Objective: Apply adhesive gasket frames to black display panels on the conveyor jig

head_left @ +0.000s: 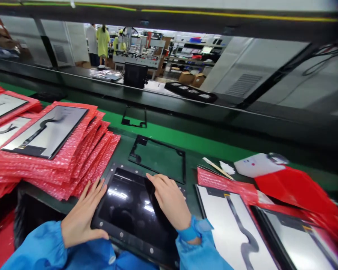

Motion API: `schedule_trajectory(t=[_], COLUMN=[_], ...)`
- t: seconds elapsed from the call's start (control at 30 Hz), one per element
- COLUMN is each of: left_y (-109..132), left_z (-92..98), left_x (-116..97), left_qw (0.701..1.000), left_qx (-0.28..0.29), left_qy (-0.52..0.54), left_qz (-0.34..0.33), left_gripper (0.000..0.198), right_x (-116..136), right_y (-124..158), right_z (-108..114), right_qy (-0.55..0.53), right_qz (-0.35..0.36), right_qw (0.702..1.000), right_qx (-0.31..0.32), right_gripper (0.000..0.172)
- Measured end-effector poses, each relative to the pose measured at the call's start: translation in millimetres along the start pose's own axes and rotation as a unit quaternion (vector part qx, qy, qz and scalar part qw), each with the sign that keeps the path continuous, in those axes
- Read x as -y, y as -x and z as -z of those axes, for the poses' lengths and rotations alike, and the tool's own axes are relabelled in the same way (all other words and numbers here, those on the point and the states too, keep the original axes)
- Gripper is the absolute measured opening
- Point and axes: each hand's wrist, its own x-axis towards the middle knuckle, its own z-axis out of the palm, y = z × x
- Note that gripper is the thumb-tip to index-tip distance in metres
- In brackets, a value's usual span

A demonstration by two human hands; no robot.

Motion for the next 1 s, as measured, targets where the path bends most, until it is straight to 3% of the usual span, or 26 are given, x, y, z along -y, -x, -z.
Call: schedule_trajectory(t=[0.2,0.33,0.53,0.6,0.7,0.77,0.83,0.93,1.0], left_y=[-1,0,0,0,0,-2,-10,-38,-69], left_z=[4.3,2.4,4.1,3.4,-3.1,-9.1,-12.3,-4.9,8.1], left_x=[-4,-4,-3,-5,-16,-26,-37,-50,-57], left_qw=[1.0,1.0,0.999,0.997,0.987,0.968,0.929,0.846,0.809], left_qx=[0.018,0.013,0.027,0.007,-0.067,-0.112,-0.128,-0.148,-0.182], left_qy=[0.009,0.011,0.036,0.064,0.125,0.197,0.313,0.476,0.531], left_qz=[0.018,0.019,0.022,0.031,0.072,0.109,0.148,0.188,0.173], left_gripper=[0.122,0.124,0.123,0.104,0.059,0.047,0.045,0.043,0.041], right_x=[-8,-12,-7,-6,-8,-11,-16,-22,-26], right_y=[-15,-23,-23,-22,-21,-22,-23,-24,-22], right_z=[-17,-14,12,18,27,35,45,67,81], right_qy=[-0.127,-0.146,-0.188,-0.185,-0.177,-0.201,-0.238,-0.254,-0.236], right_qz=[-0.019,-0.046,-0.1,-0.097,-0.098,-0.1,-0.101,-0.114,-0.13], right_qw=[0.991,0.987,0.977,0.978,0.979,0.973,0.965,0.959,0.955], right_qx=[-0.045,-0.055,-0.017,-0.007,0.032,0.057,0.041,-0.048,-0.128], right_gripper=[0.023,0.022,0.021,0.021,0.022,0.024,0.027,0.031,0.032])
